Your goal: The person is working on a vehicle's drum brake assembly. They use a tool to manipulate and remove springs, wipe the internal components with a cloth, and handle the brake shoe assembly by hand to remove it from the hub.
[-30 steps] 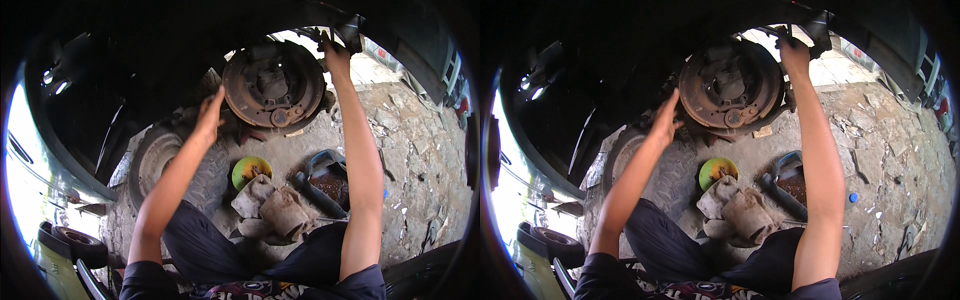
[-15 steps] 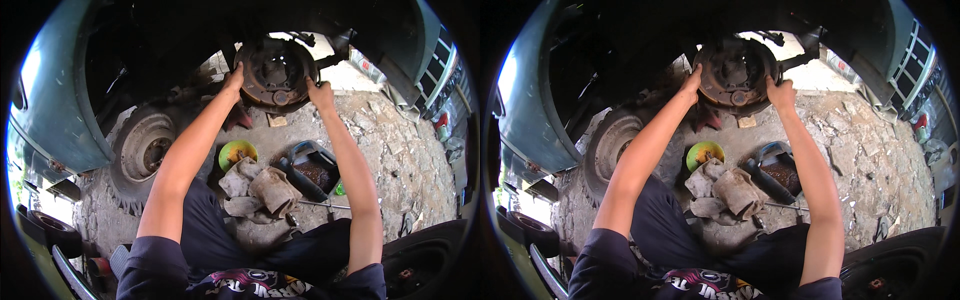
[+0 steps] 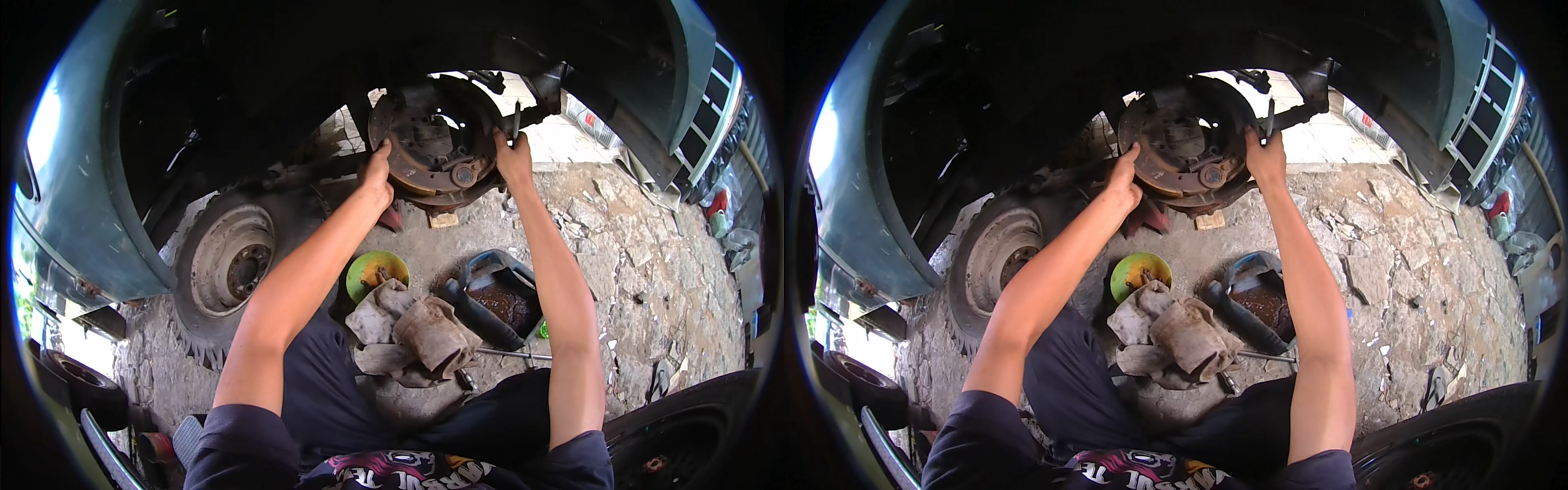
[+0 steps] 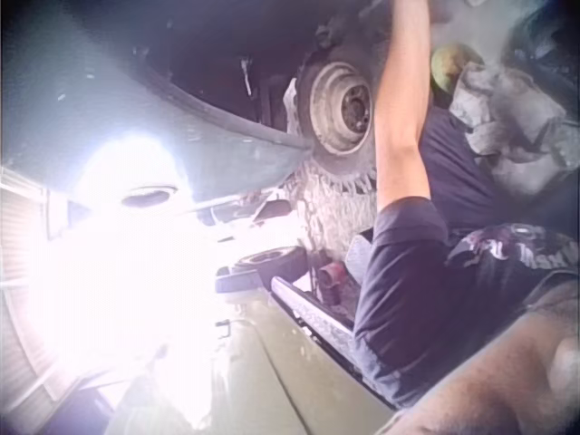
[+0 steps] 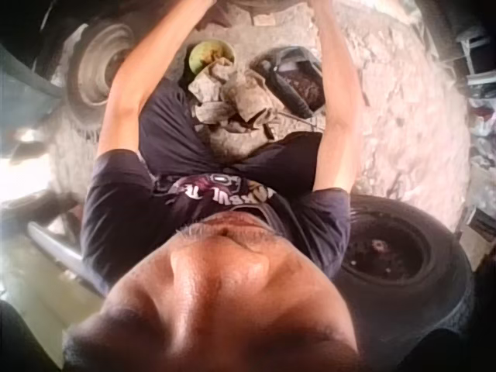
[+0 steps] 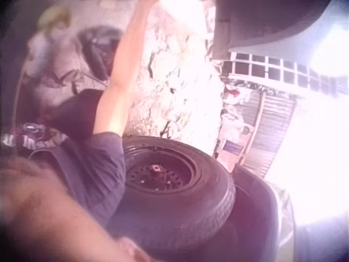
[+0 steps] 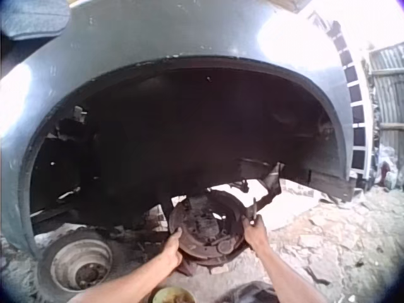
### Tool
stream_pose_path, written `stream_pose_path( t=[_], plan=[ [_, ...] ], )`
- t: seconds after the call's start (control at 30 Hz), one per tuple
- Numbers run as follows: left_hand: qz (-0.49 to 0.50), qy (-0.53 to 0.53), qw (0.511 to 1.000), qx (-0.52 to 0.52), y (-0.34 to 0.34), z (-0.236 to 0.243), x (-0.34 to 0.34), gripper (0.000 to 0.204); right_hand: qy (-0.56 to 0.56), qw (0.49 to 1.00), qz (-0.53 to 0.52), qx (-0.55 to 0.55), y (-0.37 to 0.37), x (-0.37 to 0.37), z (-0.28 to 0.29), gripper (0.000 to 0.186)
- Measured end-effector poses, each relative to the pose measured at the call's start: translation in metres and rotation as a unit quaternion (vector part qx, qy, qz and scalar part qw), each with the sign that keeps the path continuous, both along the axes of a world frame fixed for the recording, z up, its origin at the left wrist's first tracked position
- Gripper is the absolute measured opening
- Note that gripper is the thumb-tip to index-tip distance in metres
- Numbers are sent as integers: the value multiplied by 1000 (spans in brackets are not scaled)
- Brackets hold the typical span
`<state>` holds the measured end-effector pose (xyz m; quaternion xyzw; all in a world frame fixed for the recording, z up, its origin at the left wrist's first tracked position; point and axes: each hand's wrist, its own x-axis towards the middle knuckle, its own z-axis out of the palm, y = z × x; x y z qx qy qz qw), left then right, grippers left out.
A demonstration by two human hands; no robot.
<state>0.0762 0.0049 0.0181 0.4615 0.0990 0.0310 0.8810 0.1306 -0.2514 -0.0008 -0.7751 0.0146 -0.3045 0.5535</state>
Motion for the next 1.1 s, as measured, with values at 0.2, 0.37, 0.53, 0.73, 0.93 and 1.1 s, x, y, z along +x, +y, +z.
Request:
stream_pose_path(
  t=[0.2,0.37,0.53,0.73,0.93,1.1],
  plan=[
    [-22,5,999,31,6,-4,-14,44,-26,998,65,0,-6,28,3,56],
    [-36,37,997,55,0,0,-43,39,-26,994,104,11,-8,21,9,58],
    [-25,53,994,92,-9,2,-55,40,-36,993,109,-24,-13,23,19,59],
    [-45,59,990,120,-6,4,-65,41,-29,991,115,-54,-9,32,28,60],
    [-76,102,983,136,-6,-4,-67,44,-37,992,96,-75,-10,54,38,66],
    [-83,121,968,205,-6,-5,-71,42,-23,992,108,-65,-11,66,38,70]
  ],
)
